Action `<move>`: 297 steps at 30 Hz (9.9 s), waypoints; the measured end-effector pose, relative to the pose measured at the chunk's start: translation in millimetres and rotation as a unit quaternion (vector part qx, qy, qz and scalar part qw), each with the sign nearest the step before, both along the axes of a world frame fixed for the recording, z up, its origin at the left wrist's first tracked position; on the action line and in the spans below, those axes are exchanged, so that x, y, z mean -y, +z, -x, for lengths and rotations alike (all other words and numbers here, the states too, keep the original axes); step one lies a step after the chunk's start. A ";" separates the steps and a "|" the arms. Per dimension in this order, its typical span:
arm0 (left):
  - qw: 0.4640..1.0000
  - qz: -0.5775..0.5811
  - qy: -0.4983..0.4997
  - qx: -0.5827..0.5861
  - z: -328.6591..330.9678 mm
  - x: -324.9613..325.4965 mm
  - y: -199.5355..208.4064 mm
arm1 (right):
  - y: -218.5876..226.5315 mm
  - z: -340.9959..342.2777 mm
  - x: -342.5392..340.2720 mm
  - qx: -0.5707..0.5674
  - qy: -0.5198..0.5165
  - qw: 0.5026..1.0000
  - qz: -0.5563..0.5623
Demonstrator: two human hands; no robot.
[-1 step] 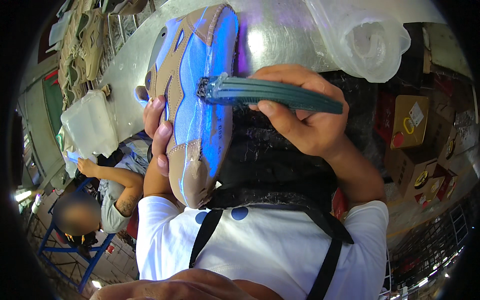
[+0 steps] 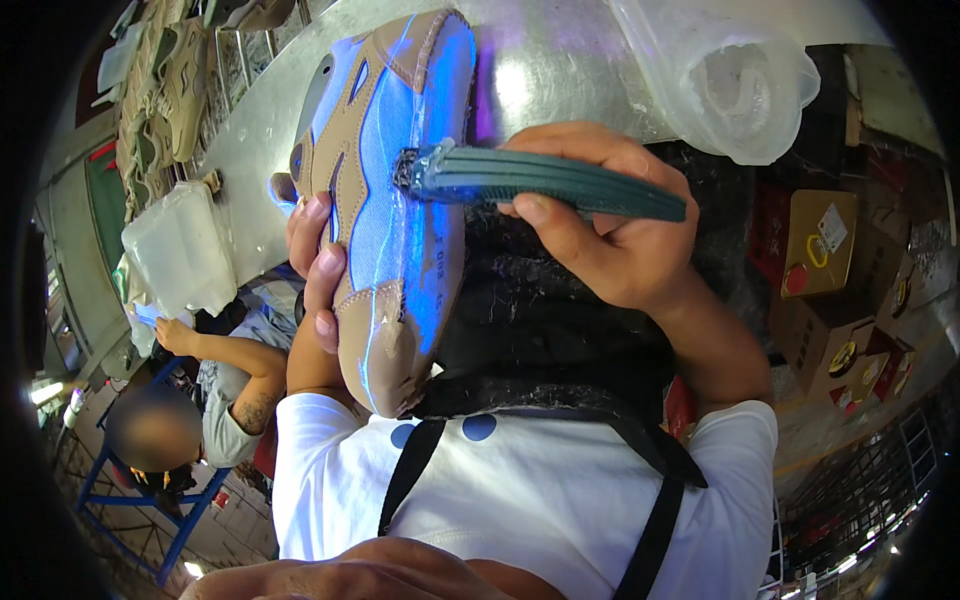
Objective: The person uses a green brush to scrub the upper and sole of a beige and blue sneaker. They repeatedly dip the brush into a plastic container of liquid and continue scrubbing different areas of the shoe. The person briefly places the shoe on a rack and later uses a smartphone.
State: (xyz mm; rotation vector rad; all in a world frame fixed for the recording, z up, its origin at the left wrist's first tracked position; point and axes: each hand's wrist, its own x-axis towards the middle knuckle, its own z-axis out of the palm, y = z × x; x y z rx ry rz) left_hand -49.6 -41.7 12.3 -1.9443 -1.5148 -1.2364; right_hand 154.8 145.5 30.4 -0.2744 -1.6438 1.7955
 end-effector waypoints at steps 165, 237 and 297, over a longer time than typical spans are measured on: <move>0.944 0.322 0.017 -0.070 25.7 -93.7 164.4 | 262.3 -20.7 -73.0 0.093 0.204 0.790 -0.571; 0.884 0.447 -0.039 0.130 97.1 -104.7 190.1 | 98.1 66.7 -29.9 0.025 -0.031 0.883 -0.468; 0.926 0.201 0.038 0.316 89.1 -21.2 96.6 | 50.5 -32.3 -68.0 0.243 -0.189 0.947 -0.088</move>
